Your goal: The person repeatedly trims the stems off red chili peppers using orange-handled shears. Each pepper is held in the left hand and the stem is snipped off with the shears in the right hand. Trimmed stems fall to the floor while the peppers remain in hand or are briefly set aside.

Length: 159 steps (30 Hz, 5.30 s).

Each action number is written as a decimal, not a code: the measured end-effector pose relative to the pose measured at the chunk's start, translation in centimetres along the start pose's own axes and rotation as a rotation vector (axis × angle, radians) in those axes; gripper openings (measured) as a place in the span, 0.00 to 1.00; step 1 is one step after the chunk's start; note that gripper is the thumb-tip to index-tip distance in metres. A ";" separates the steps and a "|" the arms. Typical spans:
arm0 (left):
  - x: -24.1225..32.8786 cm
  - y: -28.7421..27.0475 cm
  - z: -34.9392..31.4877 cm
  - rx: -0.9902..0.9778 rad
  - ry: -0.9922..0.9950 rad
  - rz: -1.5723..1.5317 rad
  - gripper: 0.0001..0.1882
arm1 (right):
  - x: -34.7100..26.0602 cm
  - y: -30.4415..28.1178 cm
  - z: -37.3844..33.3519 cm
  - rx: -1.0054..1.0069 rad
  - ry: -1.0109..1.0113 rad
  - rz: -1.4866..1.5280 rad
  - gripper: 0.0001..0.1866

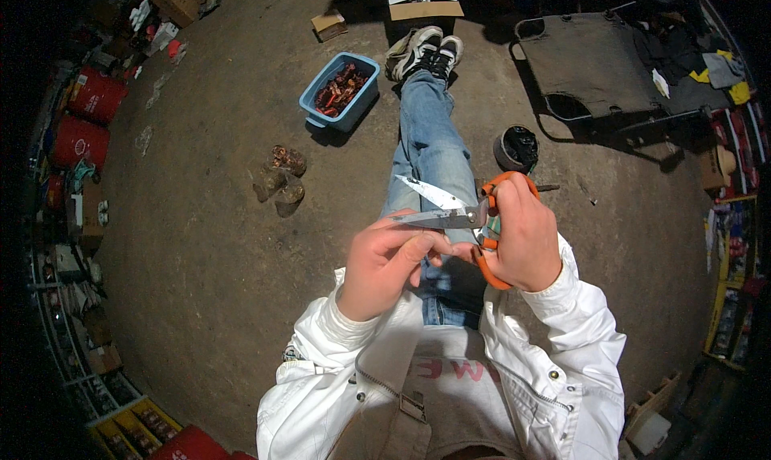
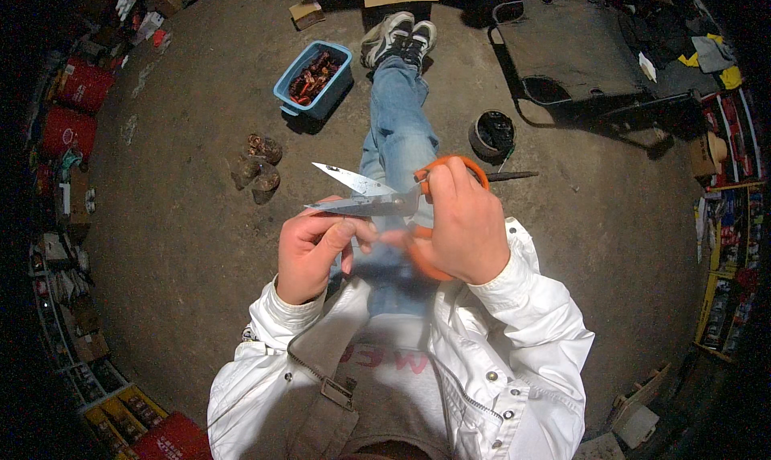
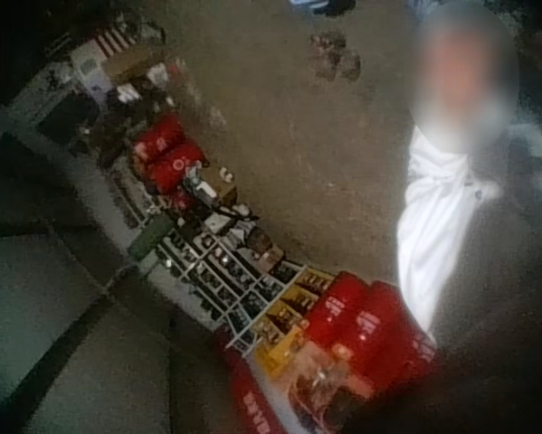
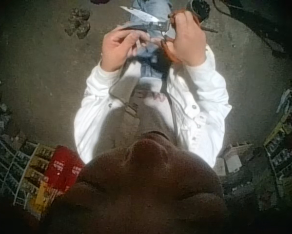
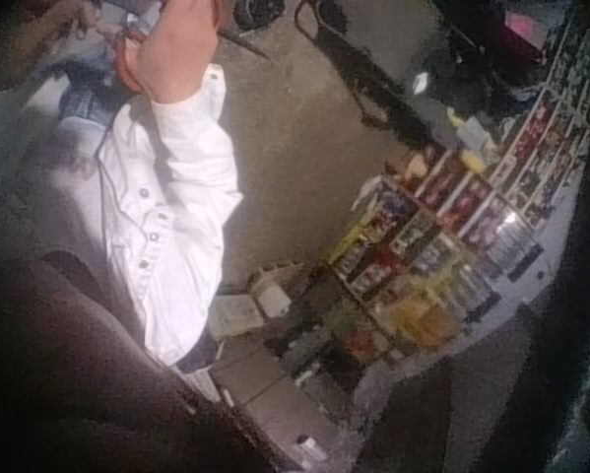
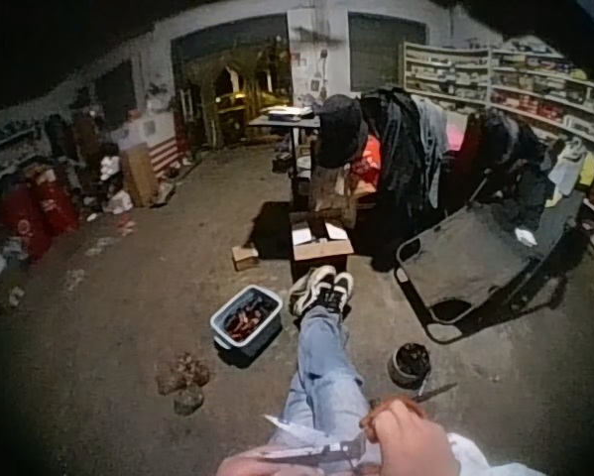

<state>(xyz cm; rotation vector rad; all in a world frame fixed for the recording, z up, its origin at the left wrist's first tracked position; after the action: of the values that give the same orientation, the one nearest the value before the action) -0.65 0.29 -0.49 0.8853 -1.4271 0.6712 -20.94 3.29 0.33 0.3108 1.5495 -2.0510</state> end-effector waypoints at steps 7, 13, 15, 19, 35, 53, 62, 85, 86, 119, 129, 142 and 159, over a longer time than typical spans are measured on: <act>0.0 0.2 -0.2 0.063 0.002 -0.030 0.11 | 0.1 -0.5 0.2 -0.013 -0.006 0.036 0.36; 0.3 0.0 -0.1 0.059 0.008 -0.010 0.10 | 0.3 -0.7 0.5 0.020 -0.061 -0.017 0.36; 0.4 -0.2 0.0 0.046 0.032 0.033 0.10 | 0.3 -0.7 0.4 0.005 -0.048 -0.020 0.36; 0.4 -0.5 0.0 0.040 0.058 0.102 0.10 | 0.1 -0.6 0.3 -0.024 -0.007 0.003 0.36; 0.2 -0.5 0.2 0.082 0.133 0.189 0.10 | 0.2 -1.3 0.4 -0.061 -0.020 0.003 0.37; -0.6 0.1 -0.2 0.157 -0.011 -0.147 0.14 | 0.4 -0.1 -0.4 -0.012 -0.033 -0.030 0.32; -1.3 0.3 -0.3 0.123 0.056 -0.220 0.14 | 0.2 0.4 -0.3 -0.029 -0.033 0.111 0.33; -1.1 0.0 -0.2 0.102 0.175 0.101 0.11 | -0.4 -0.7 0.0 -0.077 0.009 0.058 0.36; -1.2 0.1 -0.2 0.107 0.174 0.065 0.11 | -0.4 -0.7 0.1 -0.067 -0.009 0.067 0.37; -0.1 1.2 -0.2 0.329 0.203 0.221 0.12 | -1.5 1.3 0.5 -0.237 0.421 1.460 0.09; 0.0 1.6 -0.3 0.347 0.233 0.276 0.12 | -2.2 1.4 0.7 -0.141 0.452 1.442 0.09; -0.4 2.4 -0.6 0.374 0.179 0.199 0.10 | -1.6 1.8 -0.1 -0.158 0.434 1.328 0.15; -0.6 3.3 0.1 0.212 -0.064 -0.555 0.11 | -2.3 2.3 -0.4 -0.184 0.498 1.693 0.14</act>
<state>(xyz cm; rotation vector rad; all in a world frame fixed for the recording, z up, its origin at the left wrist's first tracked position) -3.50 2.08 -0.73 1.4101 -1.1003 0.3748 -17.85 3.88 -0.51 1.4777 0.9173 -0.4793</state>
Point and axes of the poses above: each hand's wrist, its own z-axis towards the middle knuckle, its own y-axis out of the palm, x = y × z, the point moved 1 cm from there along z, towards the middle knuckle, and after that the axes turned 3 degrees about -y, right-handed, at the moved point
